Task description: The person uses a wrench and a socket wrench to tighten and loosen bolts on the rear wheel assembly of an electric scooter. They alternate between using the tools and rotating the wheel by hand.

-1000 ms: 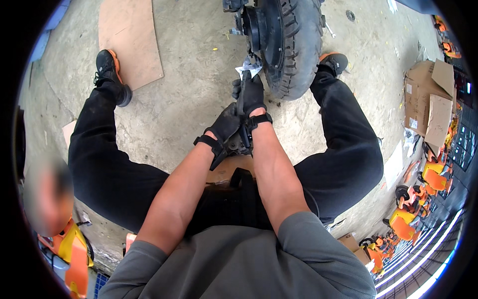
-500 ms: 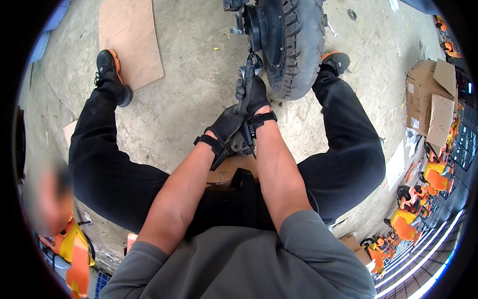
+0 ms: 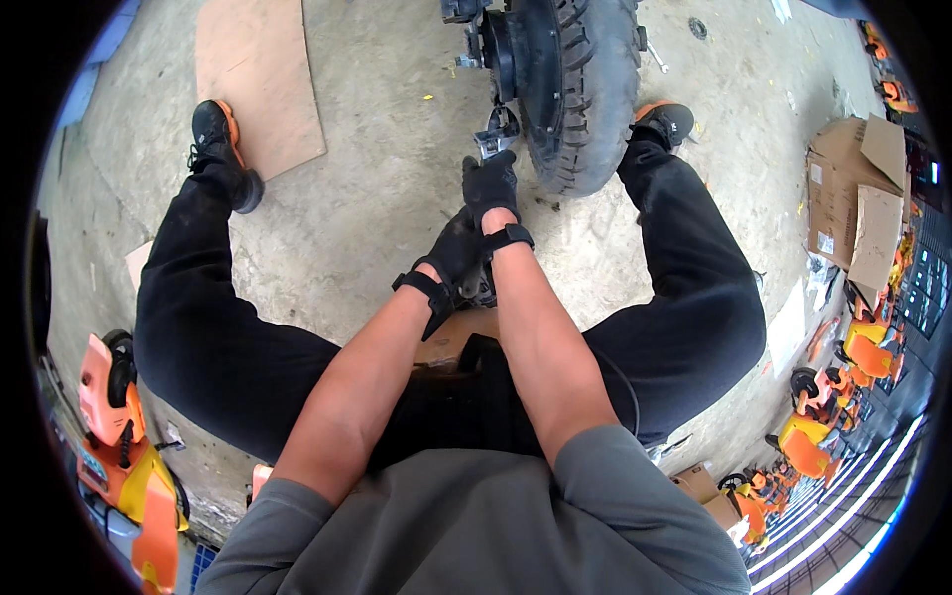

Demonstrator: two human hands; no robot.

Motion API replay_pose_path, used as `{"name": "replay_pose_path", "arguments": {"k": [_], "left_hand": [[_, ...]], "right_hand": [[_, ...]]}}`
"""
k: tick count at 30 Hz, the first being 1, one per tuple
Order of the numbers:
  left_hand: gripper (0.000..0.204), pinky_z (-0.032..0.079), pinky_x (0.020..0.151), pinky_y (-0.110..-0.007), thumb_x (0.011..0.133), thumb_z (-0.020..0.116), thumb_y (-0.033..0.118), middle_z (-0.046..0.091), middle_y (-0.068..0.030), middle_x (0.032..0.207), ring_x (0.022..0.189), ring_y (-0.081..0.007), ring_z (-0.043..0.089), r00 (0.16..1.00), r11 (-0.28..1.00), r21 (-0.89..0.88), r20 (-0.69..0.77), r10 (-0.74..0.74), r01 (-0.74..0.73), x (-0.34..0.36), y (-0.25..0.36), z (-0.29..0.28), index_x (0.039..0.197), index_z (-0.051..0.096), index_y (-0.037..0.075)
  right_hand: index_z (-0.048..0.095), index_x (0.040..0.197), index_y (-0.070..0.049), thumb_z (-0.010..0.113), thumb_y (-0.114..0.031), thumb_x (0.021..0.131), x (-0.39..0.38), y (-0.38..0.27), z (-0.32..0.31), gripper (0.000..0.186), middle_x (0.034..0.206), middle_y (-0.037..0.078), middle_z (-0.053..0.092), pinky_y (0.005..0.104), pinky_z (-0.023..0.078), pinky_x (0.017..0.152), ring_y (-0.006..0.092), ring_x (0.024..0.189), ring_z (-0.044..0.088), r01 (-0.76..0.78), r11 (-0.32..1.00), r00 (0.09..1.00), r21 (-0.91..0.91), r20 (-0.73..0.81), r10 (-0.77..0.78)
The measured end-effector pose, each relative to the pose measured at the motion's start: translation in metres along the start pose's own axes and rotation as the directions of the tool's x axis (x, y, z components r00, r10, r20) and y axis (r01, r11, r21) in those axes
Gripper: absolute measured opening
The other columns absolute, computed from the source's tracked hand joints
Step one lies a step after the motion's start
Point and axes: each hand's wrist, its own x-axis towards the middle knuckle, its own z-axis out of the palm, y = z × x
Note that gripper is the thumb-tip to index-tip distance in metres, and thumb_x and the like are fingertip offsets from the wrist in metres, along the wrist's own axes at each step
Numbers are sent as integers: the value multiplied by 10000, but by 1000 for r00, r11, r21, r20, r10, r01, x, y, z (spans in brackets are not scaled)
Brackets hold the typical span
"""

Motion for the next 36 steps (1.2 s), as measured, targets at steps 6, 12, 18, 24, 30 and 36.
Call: {"name": "replay_pose_path", "arguments": {"k": [6, 12, 18, 24, 30, 36], "left_hand": [[329, 501, 810, -297, 894, 611, 122, 639, -46, 1067, 906, -127, 603, 910, 858, -350, 314, -271, 377, -19, 51, -15, 1208, 565, 36], [262, 494, 783, -267, 895, 600, 119, 649, -33, 1031, 882, -113, 600, 885, 884, -255, 367, -286, 392, -16, 44, -32, 1146, 611, 45], [209, 483, 750, -263, 878, 610, 100, 643, -1, 943, 820, -94, 579, 967, 980, -65, 186, -175, 190, -8, 21, -24, 1080, 631, 50], [228, 489, 774, -278, 857, 613, 73, 654, 0, 965, 847, -98, 580, 991, 997, 61, 118, -60, 53, 4, -9, -13, 1081, 635, 36], [255, 501, 769, -344, 796, 677, 159, 696, -136, 937, 862, -239, 658, 996, 892, 448, -24, 86, -66, 4, 7, 0, 1025, 654, 48], [284, 505, 784, -403, 768, 680, 283, 677, -175, 962, 944, -358, 632, 974, 854, 484, -18, 225, -188, 2, 12, 11, 946, 660, 63]], "right_hand": [[528, 930, -10, 649, -361, 837, -4, -19, -30, 383, 744, 114, 624, 390, 535, 595, 247, 637, 624, -235, 932, 916, 277, 383, 118], [557, 871, -62, 610, -298, 892, 1, -3, -35, 242, 612, 2, 480, 301, 515, 501, 134, 503, 511, -365, 749, 827, 552, 562, -11], [561, 931, -27, 600, -281, 901, -4, -11, -37, 259, 658, 33, 539, 308, 529, 512, 142, 527, 569, -308, 797, 864, 519, 503, 6], [510, 1094, 23, 619, -244, 850, 7, 5, -23, 378, 913, 165, 668, 404, 542, 736, 301, 833, 664, -97, 978, 960, 182, 277, 44], [387, 1240, 28, 640, -236, 800, -15, -18, -40, 573, 1163, 257, 602, 446, 464, 918, 406, 1085, 577, 25, 998, 987, -60, 158, -15], [317, 1309, 3, 684, -253, 768, -32, -28, -57, 703, 1250, 272, 539, 468, 431, 959, 421, 1160, 528, -36, 963, 985, -266, 156, 80]]}}
